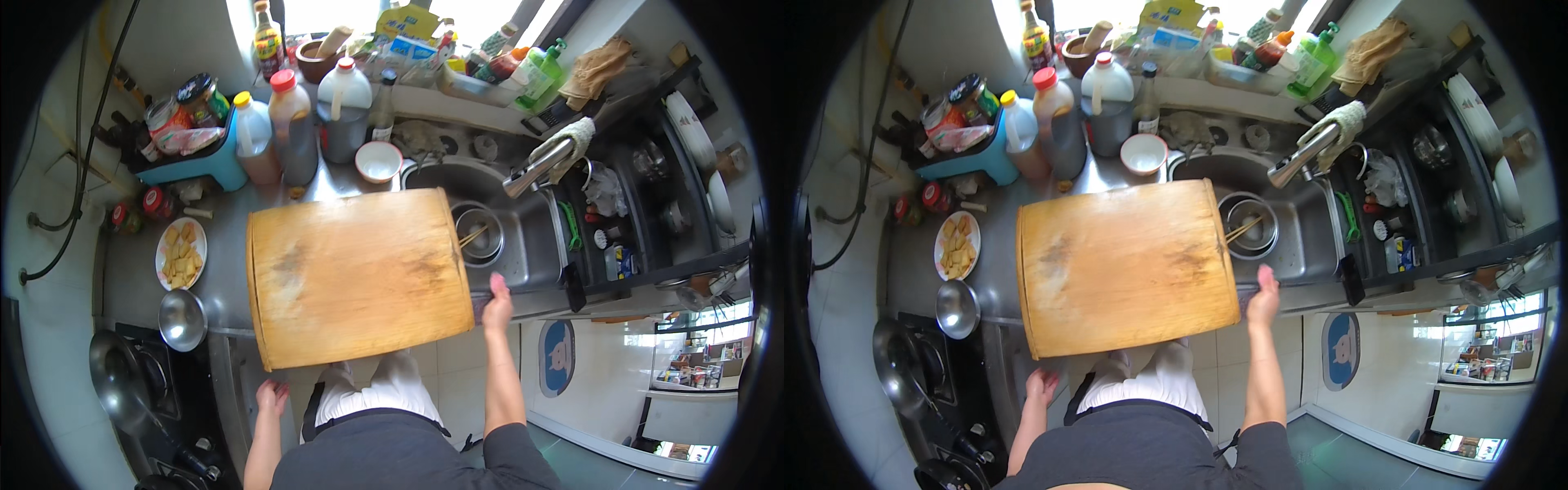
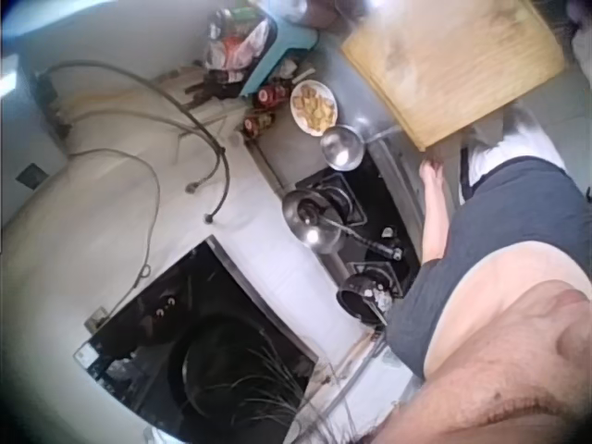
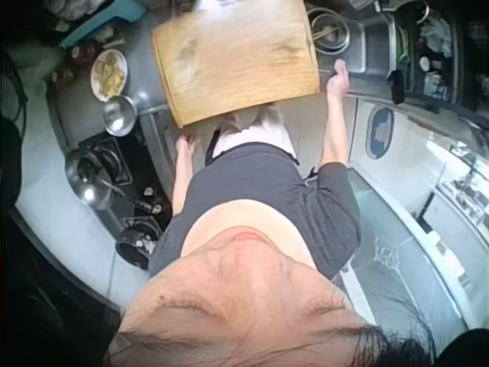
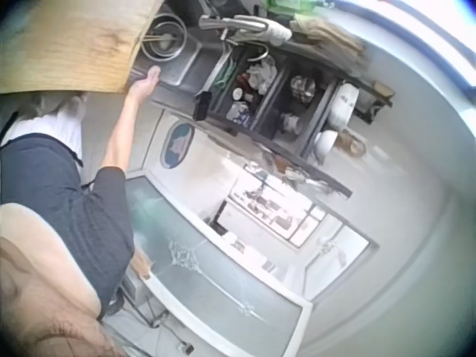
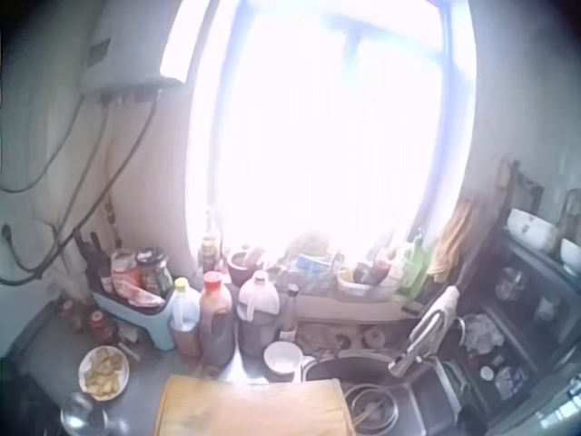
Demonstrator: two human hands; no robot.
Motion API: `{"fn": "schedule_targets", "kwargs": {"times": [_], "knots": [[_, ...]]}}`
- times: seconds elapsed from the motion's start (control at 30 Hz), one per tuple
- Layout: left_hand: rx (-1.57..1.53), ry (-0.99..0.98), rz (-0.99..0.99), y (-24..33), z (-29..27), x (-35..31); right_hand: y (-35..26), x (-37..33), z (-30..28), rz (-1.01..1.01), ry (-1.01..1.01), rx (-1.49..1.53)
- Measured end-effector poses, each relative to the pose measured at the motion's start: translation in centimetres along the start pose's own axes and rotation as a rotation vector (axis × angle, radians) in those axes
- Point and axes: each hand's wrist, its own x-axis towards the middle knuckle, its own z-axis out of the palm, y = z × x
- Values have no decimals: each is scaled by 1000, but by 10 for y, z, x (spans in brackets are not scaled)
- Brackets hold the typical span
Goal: The person washes a metal bowl and a wooden cutting board at the sink, then scoops cooked rice from a rice cooker into the bowl and places it on the counter. A second person briefly appears in the background.
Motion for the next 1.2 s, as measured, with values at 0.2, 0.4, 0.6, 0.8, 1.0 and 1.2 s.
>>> {"fn": "schedule_targets", "kwargs": {"times": [0.2,0.4,0.6,0.8,1.0,1.2], "knots": [[512,546,1071,7,68,-66,-56,92,-84,514,459,1036],[816,141,1420,-7,239,-144,-38,189,-132,596,103,1534],[1009,-170,1521,-58,394,-154,-89,316,-185,176,260,1523],[1388,25,1499,-82,453,-143,-146,509,-207,-412,550,770],[1442,70,1430,-81,462,-150,-175,708,-205,-867,544,-103],[1457,126,1455,-74,452,-153,-146,707,-158,-674,525,-530]]}}
